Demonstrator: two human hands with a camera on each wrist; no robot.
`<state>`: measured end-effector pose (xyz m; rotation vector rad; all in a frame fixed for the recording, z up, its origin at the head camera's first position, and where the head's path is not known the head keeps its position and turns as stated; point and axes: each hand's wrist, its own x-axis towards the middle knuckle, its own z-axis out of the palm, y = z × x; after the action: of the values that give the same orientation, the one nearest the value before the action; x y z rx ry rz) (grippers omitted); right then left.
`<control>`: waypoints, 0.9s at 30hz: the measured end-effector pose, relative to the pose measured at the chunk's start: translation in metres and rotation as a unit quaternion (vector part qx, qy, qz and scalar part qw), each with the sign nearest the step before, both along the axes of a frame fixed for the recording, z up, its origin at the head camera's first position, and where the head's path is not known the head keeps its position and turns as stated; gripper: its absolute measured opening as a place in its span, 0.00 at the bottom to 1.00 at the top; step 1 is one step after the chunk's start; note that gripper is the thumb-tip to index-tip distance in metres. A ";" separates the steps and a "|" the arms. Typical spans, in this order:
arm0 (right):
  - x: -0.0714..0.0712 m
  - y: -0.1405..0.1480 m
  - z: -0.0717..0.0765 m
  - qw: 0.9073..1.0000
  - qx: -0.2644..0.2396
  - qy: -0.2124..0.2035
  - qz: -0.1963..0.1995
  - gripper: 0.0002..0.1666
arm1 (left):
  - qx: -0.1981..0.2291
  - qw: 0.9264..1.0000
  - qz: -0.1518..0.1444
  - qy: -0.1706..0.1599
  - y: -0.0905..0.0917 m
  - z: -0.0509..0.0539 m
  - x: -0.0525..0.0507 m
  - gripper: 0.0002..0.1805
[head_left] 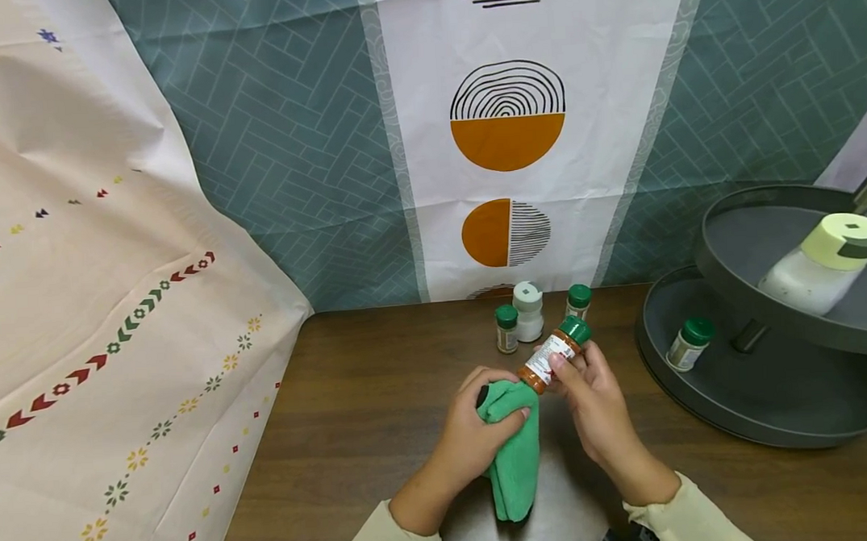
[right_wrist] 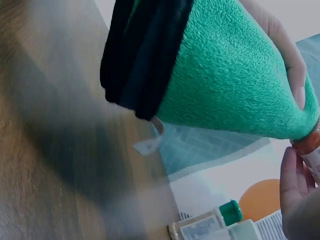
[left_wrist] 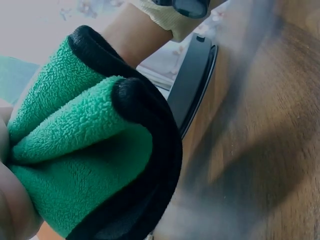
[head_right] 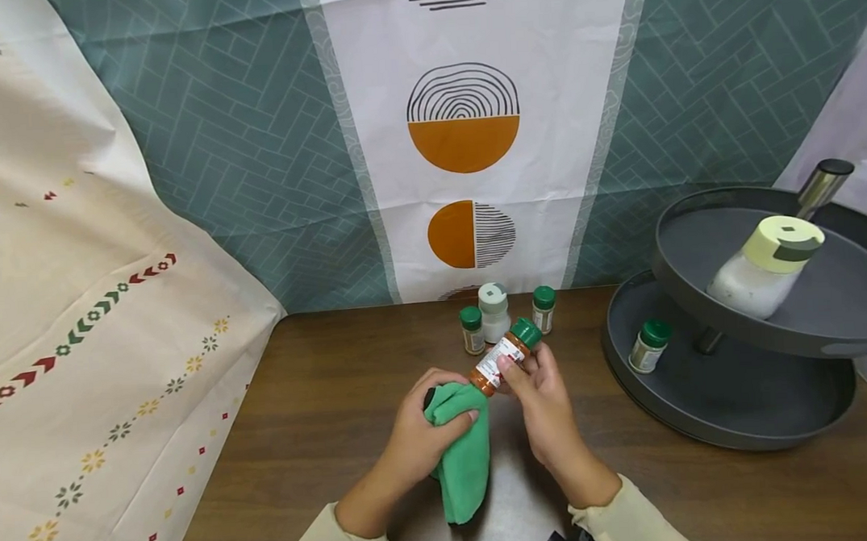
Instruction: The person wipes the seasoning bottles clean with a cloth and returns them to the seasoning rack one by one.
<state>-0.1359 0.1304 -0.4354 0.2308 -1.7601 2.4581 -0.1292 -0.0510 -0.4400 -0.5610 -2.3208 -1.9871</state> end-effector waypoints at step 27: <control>-0.005 0.033 0.014 0.996 0.082 0.022 -0.040 0.31 | 0.085 0.992 0.070 -0.060 -0.012 0.000 -0.011 0.20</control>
<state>-0.1406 0.1631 -0.4219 0.2224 -1.9138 2.2394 -0.1398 -0.0633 -0.4398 -0.2660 -2.1558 -2.1780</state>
